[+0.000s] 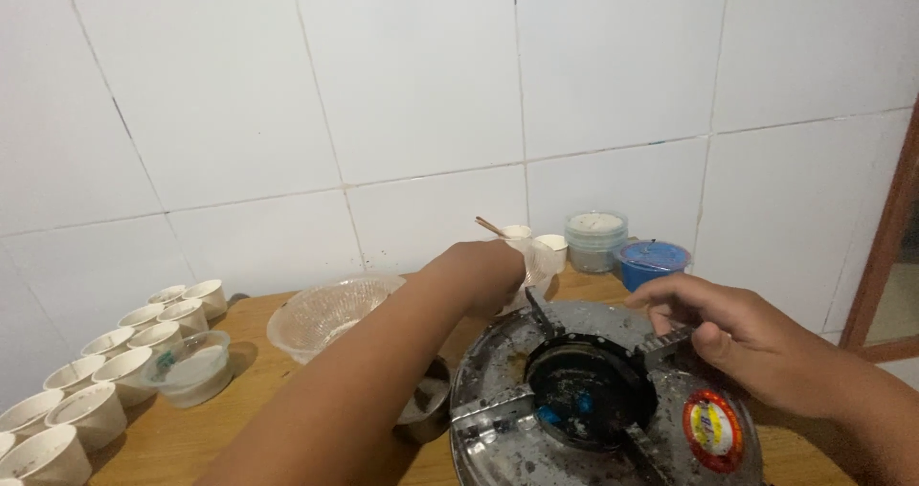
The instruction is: The person prepares a portable gas stove and places a small saucepan on it. They use scissors to cut a piece of blue wax from a container and add it to the saucepan. They then use a lighter to ignite the stove and stir the contents of the saucepan with a spoon.
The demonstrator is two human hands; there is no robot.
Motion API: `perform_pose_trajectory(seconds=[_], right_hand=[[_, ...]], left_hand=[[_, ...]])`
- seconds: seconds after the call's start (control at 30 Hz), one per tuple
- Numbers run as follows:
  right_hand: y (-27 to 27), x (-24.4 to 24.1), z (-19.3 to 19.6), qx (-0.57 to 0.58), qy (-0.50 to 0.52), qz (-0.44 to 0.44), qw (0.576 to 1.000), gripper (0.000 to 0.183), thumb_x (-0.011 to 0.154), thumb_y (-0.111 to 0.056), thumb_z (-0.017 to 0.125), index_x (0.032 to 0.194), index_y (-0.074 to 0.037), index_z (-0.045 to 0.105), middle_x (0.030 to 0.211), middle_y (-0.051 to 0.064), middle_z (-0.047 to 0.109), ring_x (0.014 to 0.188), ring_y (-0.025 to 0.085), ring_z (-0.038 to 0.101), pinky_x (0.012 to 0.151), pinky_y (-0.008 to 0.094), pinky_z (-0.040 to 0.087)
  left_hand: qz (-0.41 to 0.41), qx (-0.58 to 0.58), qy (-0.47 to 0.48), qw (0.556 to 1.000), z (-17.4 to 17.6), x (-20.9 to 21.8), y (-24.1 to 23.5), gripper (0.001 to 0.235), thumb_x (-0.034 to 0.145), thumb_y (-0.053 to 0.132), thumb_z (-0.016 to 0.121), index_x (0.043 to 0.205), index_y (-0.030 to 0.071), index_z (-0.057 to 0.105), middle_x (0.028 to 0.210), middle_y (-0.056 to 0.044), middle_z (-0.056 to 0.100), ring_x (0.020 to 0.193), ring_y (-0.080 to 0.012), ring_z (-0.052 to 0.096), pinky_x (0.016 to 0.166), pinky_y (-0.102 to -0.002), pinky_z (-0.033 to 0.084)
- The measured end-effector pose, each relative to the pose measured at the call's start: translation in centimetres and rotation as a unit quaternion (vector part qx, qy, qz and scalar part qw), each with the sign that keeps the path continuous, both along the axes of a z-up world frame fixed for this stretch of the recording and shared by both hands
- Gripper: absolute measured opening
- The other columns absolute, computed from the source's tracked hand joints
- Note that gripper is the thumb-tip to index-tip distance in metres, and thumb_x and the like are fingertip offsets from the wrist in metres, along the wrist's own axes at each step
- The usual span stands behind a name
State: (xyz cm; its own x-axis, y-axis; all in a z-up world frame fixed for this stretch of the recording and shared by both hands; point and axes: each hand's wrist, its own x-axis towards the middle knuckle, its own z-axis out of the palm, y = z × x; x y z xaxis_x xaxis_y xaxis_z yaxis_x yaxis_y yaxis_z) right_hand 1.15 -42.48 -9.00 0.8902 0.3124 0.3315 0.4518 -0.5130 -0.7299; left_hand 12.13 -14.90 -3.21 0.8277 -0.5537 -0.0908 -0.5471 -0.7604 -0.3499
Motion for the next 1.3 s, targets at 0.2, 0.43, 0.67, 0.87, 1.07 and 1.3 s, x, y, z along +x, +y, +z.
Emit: perform_pose_trajectory(seconds=[0.2, 0.43, 0.67, 0.87, 1.07, 1.3], right_hand=[[-0.1, 0.0, 0.0, -0.049, -0.02, 0.017, 0.998, 0.087, 0.078, -0.071, 0.033, 0.137, -0.022, 0.075, 0.096, 0.0, 0.066, 0.088, 0.015, 0.063, 0.082, 0.031, 0.048], [0.2, 0.4, -0.1, -0.125, -0.124, 0.058, 0.983, 0.074, 0.087, -0.07, 0.035, 0.122, -0.023, 0.079, 0.103, -0.003, 0.073, 0.094, 0.013, 0.064, 0.087, 0.028, 0.046], [0.3, 1.0, 0.0, -0.166, -0.006, -0.058, 0.984, 0.052, 0.086, -0.057, 0.053, 0.122, -0.034, 0.083, 0.103, -0.007, 0.074, 0.093, 0.009, 0.073, 0.088, 0.026, 0.05], [0.2, 2.2, -0.7, -0.169, 0.003, -0.1, 0.981, 0.043, 0.087, -0.05, 0.059, 0.115, -0.034, 0.087, 0.104, -0.009, 0.08, 0.094, 0.008, 0.074, 0.09, 0.026, 0.051], [0.2, 2.9, -1.1, -0.171, 0.0, -0.13, 0.977, 0.037, 0.088, -0.042, 0.063, 0.113, -0.034, 0.089, 0.11, -0.014, 0.086, 0.102, 0.005, 0.079, 0.091, 0.027, 0.055], [1.5, 2.2, -0.1, -0.203, 0.003, -0.167, 0.965, 0.034, 0.087, -0.043, 0.067, 0.112, -0.036, 0.087, 0.107, -0.015, 0.087, 0.094, 0.006, 0.079, 0.088, 0.027, 0.057]], left_hand=[[-0.018, -0.008, -0.039, 0.999, 0.9, 0.1, 1.0, 0.011, 0.092, 0.007, 0.064, 0.092, 0.013, 0.074, 0.096, -0.004, 0.071, 0.082, -0.0227, 0.068, 0.065, -0.038, 0.055], [-0.009, -0.081, -0.089, 0.993, 6.5, -3.0, 4.2, 0.02, 0.09, 0.015, 0.068, 0.107, 0.022, 0.074, 0.113, -0.002, 0.072, 0.099, -0.0241, 0.069, 0.077, -0.041, 0.056], [0.09, -0.079, -0.145, 0.982, 11.0, -7.5, 11.2, 0.026, 0.087, 0.018, 0.06, 0.106, 0.025, 0.076, 0.11, -0.003, 0.073, 0.097, -0.0284, 0.069, 0.078, -0.043, 0.055], [0.15, -0.015, -0.149, 0.977, 9.1, -8.8, 18.2, 0.018, 0.089, 0.025, 0.063, 0.101, 0.028, 0.075, 0.104, 0.002, 0.073, 0.093, -0.0236, 0.069, 0.075, -0.04, 0.055], [0.147, -0.012, -0.096, 0.984, 4.8, -8.9, 21.9, 0.016, 0.089, 0.021, 0.064, 0.102, 0.026, 0.073, 0.105, 0.008, 0.073, 0.093, -0.0176, 0.069, 0.078, -0.037, 0.054], [0.135, -0.017, -0.059, 0.989, 1.3, -7.8, 22.6, 0.017, 0.085, 0.022, 0.066, 0.101, 0.027, 0.071, 0.105, 0.01, 0.069, 0.09, -0.0199, 0.067, 0.073, -0.037, 0.05]])
